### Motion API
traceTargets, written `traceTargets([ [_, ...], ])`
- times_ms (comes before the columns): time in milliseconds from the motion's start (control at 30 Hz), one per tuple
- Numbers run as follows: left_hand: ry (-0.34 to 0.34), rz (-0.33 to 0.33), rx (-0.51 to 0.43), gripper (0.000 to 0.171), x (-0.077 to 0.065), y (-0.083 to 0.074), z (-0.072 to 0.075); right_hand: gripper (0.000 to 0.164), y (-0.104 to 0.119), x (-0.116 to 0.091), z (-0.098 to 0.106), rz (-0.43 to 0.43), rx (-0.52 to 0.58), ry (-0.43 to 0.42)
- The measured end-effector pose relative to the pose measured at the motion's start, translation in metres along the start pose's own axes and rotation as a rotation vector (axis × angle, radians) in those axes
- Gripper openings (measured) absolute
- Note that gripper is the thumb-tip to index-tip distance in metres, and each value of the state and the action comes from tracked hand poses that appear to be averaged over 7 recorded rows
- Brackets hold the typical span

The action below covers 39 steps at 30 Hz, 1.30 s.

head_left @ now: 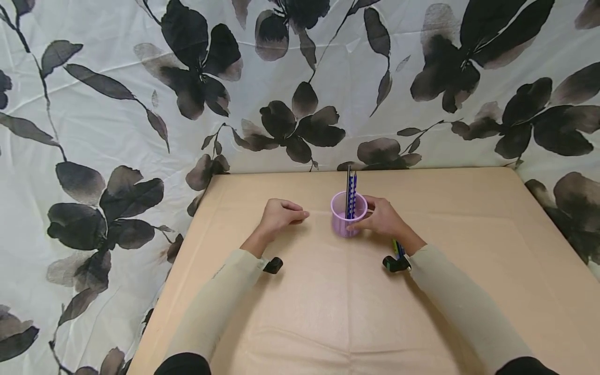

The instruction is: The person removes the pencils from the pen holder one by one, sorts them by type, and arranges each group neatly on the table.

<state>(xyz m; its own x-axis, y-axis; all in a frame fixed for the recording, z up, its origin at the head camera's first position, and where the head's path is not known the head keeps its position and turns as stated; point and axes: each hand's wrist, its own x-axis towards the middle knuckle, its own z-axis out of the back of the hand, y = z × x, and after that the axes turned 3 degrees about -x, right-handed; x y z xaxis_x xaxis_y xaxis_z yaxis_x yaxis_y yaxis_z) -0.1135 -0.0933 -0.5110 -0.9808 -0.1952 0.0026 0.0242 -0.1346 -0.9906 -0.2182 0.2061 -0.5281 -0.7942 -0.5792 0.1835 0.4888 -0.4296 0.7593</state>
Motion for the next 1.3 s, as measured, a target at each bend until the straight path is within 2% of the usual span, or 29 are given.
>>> traceTargets([
  [167,0.025,-0.091,-0.016,0.031,-0.007,-0.010,-0.030,0.093,-0.002,-0.002,-0.001,0.021,-0.012,0.003],
  [300,0.032,-0.140,-0.021,0.046,-0.009,-0.012,-0.054,0.093,-0.003,-0.007,-0.002,0.029,-0.021,0.008],
  [500,0.144,-0.175,-0.038,0.078,-0.005,-0.015,-0.073,0.095,-0.002,-0.008,-0.003,0.007,-0.020,0.005],
  [600,0.199,-0.197,-0.011,0.086,-0.004,-0.014,-0.079,0.092,-0.002,-0.008,-0.003,0.013,-0.009,0.000],
  [700,0.222,-0.206,0.001,0.092,-0.003,-0.013,-0.083,0.089,-0.002,-0.008,-0.004,0.030,0.009,-0.003],
  [933,0.202,-0.181,-0.044,0.092,0.004,-0.010,-0.087,0.088,0.000,-0.007,-0.001,0.036,0.054,0.021],
  [1067,0.204,-0.187,-0.072,0.090,0.009,-0.010,-0.089,0.089,0.002,-0.004,0.016,0.038,0.095,0.078],
  [1167,0.218,-0.191,-0.078,0.087,0.010,-0.011,-0.089,0.079,0.005,-0.003,0.032,0.041,0.189,0.106],
  [1300,0.223,-0.184,-0.072,0.085,0.011,-0.008,-0.089,0.059,0.014,0.001,0.045,0.022,0.296,0.073],
])
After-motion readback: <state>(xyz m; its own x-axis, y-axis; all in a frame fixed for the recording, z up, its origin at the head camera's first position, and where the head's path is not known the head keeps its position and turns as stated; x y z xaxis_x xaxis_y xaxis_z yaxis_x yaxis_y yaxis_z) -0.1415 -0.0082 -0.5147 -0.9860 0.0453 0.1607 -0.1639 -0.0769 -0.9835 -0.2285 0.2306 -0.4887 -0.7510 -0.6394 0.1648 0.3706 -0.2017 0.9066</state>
